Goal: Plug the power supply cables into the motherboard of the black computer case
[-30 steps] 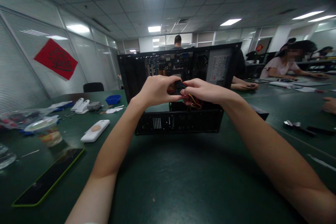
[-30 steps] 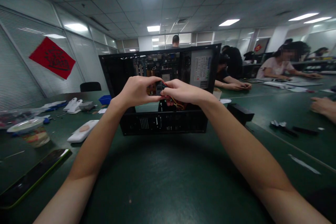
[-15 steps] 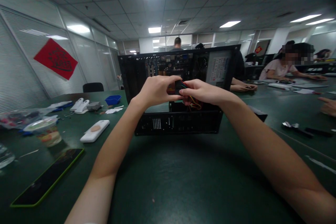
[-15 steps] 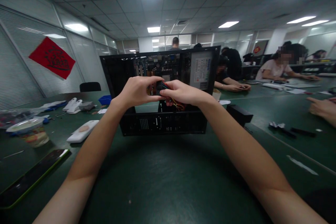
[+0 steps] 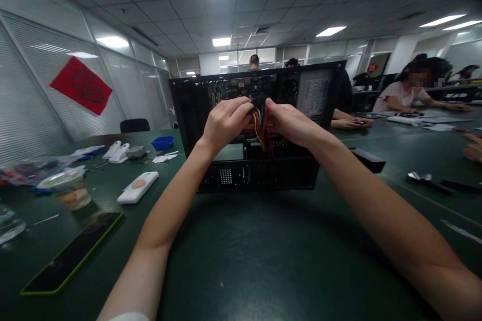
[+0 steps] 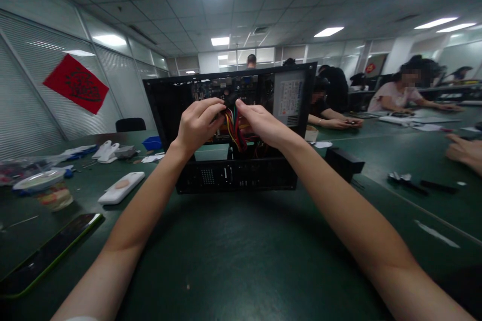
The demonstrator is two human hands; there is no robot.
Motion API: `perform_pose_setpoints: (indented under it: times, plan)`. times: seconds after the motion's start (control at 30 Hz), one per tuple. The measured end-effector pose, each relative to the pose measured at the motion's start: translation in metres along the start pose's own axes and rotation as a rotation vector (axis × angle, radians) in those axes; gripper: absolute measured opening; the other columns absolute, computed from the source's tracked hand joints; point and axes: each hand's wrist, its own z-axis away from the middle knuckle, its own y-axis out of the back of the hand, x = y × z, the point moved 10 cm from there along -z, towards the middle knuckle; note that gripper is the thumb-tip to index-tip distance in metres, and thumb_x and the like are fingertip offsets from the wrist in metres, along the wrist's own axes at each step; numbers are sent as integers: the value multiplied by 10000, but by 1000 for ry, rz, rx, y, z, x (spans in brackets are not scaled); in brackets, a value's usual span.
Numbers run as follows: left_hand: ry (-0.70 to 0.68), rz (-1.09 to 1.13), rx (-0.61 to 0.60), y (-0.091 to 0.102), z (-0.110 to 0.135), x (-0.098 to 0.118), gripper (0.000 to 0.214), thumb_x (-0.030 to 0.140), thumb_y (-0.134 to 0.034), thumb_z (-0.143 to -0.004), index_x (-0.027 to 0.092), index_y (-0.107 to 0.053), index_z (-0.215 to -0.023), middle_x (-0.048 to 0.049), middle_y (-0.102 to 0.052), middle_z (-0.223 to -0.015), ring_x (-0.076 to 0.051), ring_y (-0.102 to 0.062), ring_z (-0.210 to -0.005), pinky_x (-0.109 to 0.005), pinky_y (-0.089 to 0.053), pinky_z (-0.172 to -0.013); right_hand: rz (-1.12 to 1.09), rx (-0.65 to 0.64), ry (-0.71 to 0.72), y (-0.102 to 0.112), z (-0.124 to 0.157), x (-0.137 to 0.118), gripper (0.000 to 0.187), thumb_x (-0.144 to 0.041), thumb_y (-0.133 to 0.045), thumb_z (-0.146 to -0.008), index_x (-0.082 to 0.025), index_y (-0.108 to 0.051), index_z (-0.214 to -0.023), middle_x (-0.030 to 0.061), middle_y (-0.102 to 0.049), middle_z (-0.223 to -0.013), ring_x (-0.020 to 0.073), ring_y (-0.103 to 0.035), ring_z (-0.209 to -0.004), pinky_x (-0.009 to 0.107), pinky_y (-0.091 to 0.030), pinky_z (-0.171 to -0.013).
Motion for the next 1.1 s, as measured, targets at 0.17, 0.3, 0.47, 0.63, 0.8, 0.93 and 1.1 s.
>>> perform_pose_setpoints:
  times: [0.17, 0.3, 0.47, 0.63, 0.8, 0.93, 1.1]
  plan:
    - [77, 71, 71, -6, 7, -18, 254, 254, -537, -995, 176, -703, -1170, -132, -710, -1223, -223, -655, -1167, -406, -507, -1028, 310, 185, 247, 9, 0, -14, 488, -511, -387, -1028, -202, -589, -1347, 134, -661, -1226, 266, -648, -1094, 430, -563, -921]
    - [76, 110, 22, -21, 9, -21, 251, 269, -540, -995, 169, -731, -1123, -122, -730, -1189, -204, -681, -1115, -378, -535, -992, 753, 302, 536, 1, 13, -31, 460, -217, -450, -981, -212, -516, -1436, 139, -507, -1443, 297, -504, -1321, 474, -445, -1113]
    - [118, 106, -161, -58, 14, -28, 217, 277, -608, -955, 194, -760, -1087, -102, -747, -1146, -218, -701, -1045, -345, -545, -907, 984, 188, 366, -8, -1, 9, 416, -148, -428, -959, -163, -596, -1340, 151, -588, -1349, 289, -582, -1227, 395, -482, -1038]
    - [202, 116, -476, -115, 17, -42, 240, 240, -617, -923, 232, -759, -1117, -75, -771, -1086, -245, -719, -984, -334, -537, -809, 1123, 60, 62, 4, -17, 68, 337, -177, -477, -941, -113, -681, -1202, 192, -673, -1207, 304, -645, -1108, 374, -495, -935]
    - [145, 45, -639, -151, 29, -43, 243, 238, -603, -906, 220, -772, -1081, -82, -776, -1063, -265, -720, -968, -336, -525, -794, 1138, -10, -55, 14, -20, 94, 298, -226, -541, -916, -126, -737, -1116, 172, -718, -1175, 275, -661, -1094, 319, -479, -908]
    - [169, 11, -703, -165, 45, -45, 251, 272, -614, -908, 258, -777, -1098, -51, -773, -1104, -242, -703, -1041, -303, -519, -843, 1156, -83, -96, 5, -17, 102, 291, -250, -560, -896, -158, -764, -1081, 144, -752, -1100, 263, -694, -1021, 290, -490, -813]
    - [193, -15, -751, -173, 52, -41, 258, 238, -618, -890, 263, -789, -1081, -41, -770, -1121, -235, -695, -1071, -279, -521, -841, 1154, -112, -127, 0, -16, 108, 286, -264, -586, -881, -181, -773, -1082, 132, -759, -1092, 260, -705, -997, 277, -490, -776]
